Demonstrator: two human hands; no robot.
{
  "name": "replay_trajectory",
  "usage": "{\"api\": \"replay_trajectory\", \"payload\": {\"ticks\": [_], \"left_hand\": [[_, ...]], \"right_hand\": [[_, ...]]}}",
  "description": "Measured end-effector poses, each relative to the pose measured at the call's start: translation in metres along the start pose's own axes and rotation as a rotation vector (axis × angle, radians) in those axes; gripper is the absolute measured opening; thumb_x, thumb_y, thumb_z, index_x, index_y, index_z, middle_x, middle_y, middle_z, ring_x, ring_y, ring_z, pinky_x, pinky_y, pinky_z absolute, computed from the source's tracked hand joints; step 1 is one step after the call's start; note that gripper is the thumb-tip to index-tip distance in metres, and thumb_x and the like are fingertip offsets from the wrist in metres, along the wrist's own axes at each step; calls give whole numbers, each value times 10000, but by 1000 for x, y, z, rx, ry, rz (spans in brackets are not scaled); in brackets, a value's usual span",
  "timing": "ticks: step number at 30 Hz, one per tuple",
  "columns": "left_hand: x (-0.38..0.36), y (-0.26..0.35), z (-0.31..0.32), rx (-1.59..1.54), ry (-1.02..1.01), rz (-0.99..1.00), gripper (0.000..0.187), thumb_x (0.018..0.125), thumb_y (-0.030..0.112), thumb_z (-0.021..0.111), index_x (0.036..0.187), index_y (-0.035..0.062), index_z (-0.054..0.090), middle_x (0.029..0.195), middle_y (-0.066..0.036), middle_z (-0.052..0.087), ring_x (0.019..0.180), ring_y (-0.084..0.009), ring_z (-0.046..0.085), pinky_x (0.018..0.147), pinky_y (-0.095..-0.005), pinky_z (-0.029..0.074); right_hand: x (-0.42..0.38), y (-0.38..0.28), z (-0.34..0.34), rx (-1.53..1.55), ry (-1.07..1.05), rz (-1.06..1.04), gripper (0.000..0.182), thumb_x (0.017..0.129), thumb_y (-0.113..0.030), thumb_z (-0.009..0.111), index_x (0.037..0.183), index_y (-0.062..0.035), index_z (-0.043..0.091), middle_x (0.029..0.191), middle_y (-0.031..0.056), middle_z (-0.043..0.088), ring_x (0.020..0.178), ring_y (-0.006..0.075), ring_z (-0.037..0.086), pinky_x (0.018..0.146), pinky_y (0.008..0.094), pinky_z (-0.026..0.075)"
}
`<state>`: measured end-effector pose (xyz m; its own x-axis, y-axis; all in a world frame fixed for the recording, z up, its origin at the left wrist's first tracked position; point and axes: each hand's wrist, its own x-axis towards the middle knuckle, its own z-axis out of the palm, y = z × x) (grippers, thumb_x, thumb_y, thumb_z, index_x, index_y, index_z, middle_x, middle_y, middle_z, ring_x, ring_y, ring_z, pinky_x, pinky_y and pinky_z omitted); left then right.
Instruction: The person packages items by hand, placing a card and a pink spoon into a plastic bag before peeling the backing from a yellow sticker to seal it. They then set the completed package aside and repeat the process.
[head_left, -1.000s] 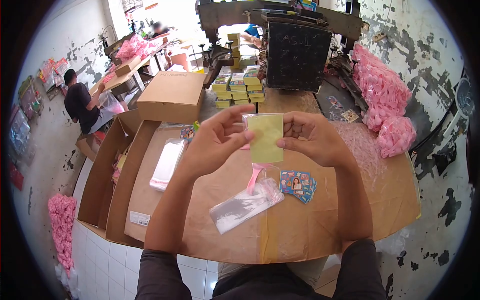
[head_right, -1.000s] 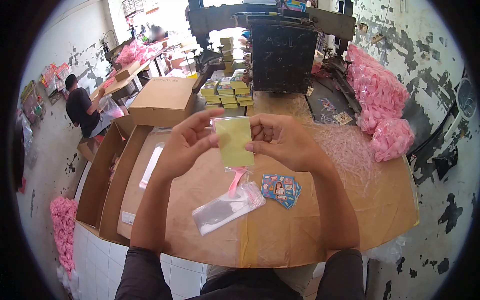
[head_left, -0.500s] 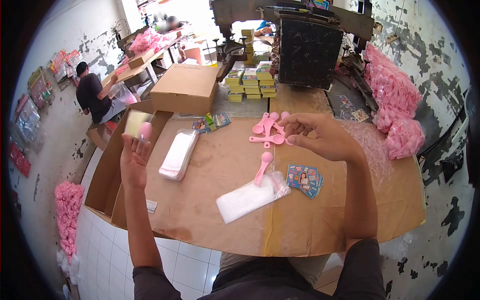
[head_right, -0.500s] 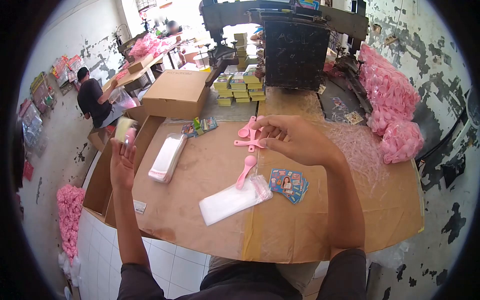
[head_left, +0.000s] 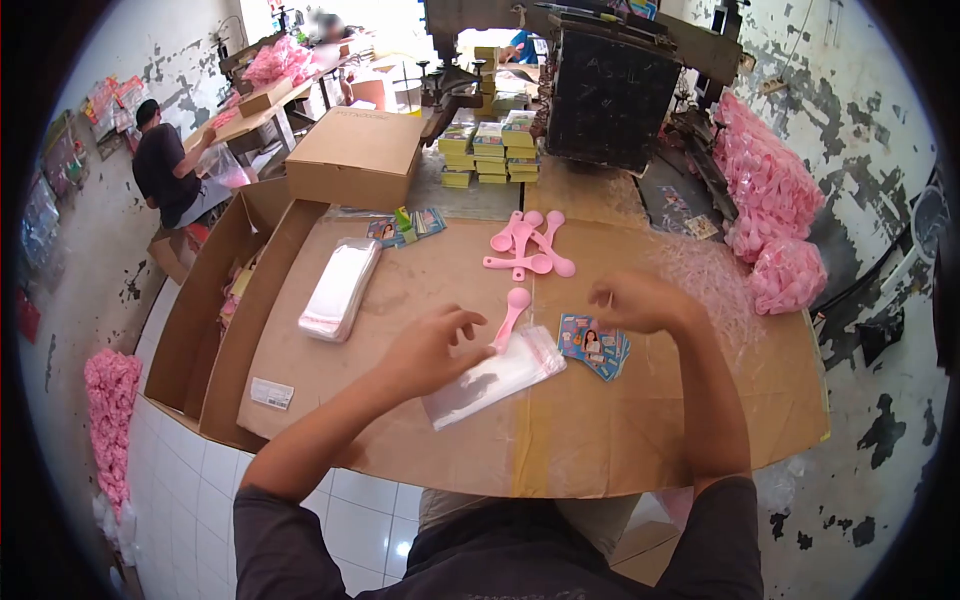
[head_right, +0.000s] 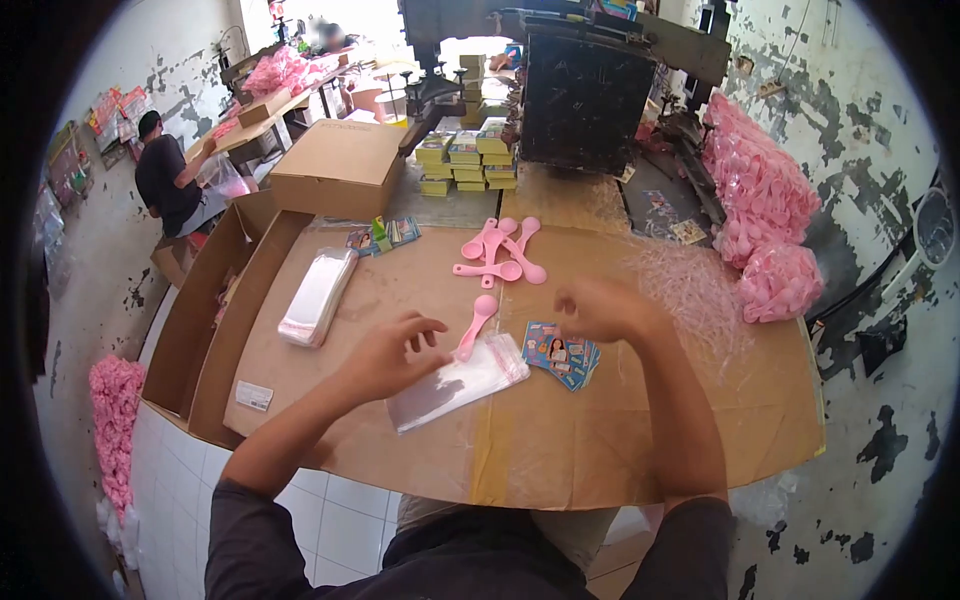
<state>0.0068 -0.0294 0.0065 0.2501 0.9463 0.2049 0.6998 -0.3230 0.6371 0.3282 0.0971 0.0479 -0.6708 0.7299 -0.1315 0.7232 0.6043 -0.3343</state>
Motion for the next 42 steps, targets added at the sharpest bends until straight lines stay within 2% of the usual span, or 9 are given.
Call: {"api": "replay_trajectory", "payload": {"ticks": [7,13,19,22,25,29,35,38,42], "left_hand": [[21,-19,43,2,28,57,382,865,216,825,1196,66,709,947,-65,668,789,-191,635,731,-341,540],[18,-18,38,-267,4,-94,270,903,114,765,1149,12,719,806,-96,715,671,-159,627,664,-311,530],[18,-20,36,-358,30,-92,179,927,103,737,1075,5,717,846,-111,741,682,-173,659,680,-319,537],[18,-15,32,-312,-1,-109,133,941,90,711,1038,-1,704,902,-124,746,720,-181,681,697,-326,546],[17,-16,32,-310,30,-49,81,938,64,695,1002,14,696,979,-128,752,758,-197,695,716,-336,556],[19,-30,38,-520,143,88,76,973,51,663,1020,-8,651,1010,-108,749,901,-159,707,794,-306,572],[22,-24,7,-1023,72,-55,172,1016,75,635,1154,-17,589,1059,-177,748,976,-247,754,839,-340,615],[21,-20,-1,-1074,91,-70,232,1029,99,631,1232,-2,578,1079,-183,750,946,-247,761,810,-336,617],[18,-12,2,-1044,89,-74,316,1038,122,634,1319,5,550,1088,-182,754,950,-237,760,796,-326,615]], "right_hand": [[-15,23,30,54,66,-52,392,774,-180,848,1092,7,716,904,155,716,853,294,696,792,396,560],[-14,19,16,209,-34,84,299,828,-98,806,1086,6,697,889,125,712,785,214,664,729,363,533],[-21,9,4,320,58,39,205,899,-86,744,1083,-9,697,897,93,714,824,197,665,755,356,527],[-24,-18,-11,382,102,-74,177,919,-85,694,1075,-1,695,907,118,695,828,236,660,783,377,530],[-8,-32,9,446,179,-531,160,919,-78,658,1059,-6,692,929,115,700,835,237,661,809,365,530],[2,-47,42,486,-166,-344,184,881,-77,612,1037,-15,687,939,120,710,864,246,683,817,371,546],[-7,-51,5,393,-60,-369,176,881,-95,629,1016,-5,698,921,141,725,812,272,690,778,389,550],[-11,-64,-38,152,-107,-188,184,886,-21,679,1066,6,703,955,96,739,852,196,701,778,338,562],[-3,-70,-41,467,246,-228,243,892,-16,661,1130,-7,704,932,106,725,807,155,662,740,335,532]]}}
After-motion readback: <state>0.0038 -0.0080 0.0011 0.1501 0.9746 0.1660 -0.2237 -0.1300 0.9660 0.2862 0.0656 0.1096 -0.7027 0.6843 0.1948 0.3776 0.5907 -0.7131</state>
